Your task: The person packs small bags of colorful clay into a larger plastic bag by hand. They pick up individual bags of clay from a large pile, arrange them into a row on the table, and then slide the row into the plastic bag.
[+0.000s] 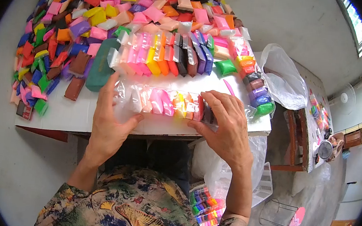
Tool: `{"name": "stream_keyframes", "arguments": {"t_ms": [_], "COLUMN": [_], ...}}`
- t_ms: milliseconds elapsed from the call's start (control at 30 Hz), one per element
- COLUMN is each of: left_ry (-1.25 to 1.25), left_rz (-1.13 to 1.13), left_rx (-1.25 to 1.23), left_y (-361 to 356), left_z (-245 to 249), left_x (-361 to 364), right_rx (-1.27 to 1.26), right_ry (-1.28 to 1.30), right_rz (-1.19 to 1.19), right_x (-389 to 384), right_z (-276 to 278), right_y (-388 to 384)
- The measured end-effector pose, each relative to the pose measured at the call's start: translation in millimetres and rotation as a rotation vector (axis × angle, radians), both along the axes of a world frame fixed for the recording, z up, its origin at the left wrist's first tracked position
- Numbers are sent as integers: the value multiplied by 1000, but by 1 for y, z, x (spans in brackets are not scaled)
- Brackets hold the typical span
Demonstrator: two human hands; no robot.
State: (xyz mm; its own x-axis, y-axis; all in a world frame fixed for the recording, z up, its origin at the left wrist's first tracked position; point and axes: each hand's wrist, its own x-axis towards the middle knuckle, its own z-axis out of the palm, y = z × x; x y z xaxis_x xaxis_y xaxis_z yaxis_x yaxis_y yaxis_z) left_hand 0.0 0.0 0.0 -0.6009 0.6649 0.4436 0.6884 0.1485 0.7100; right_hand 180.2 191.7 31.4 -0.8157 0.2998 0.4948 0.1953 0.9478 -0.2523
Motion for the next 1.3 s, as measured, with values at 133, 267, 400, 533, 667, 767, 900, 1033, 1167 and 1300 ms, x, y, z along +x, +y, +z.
{"name": "stream_keyframes", "arguments": {"t_ms": [133,267,400,533,667,767,900,1033,1167,1300], "left_ry": [-333,-227,284,542,593,572,574,658,709,673], "left_rz": [-4,30,177,-241,-310,-356,-376,-392,-394,-391], "left_rx": [59,2,49,44,-216,-208,-179,-96,-69,-85], "left_y": [5,-3,-11,24,64,61,51,47,44,41], "left_z": [-9,-10,12,40,21,24,30,18,11,14], "left_x": [11,9,25,21,7,4,13,15,14,19], "right_rx": [20,66,102,68,143,217,133,-15,14,-105], "right_ry": [16,0,-31,-26,-43,-71,-30,-9,-10,38], "right_rz": [22,33,-21,24,-24,-162,-330,-333,-232,-137], "right_x": [4,7,15,8,9,28,57,72,74,72], "right_z": [-1,0,4,3,-2,-3,-10,-20,-10,-17], "right_y": [4,5,5,5,10,18,18,17,9,15]}}
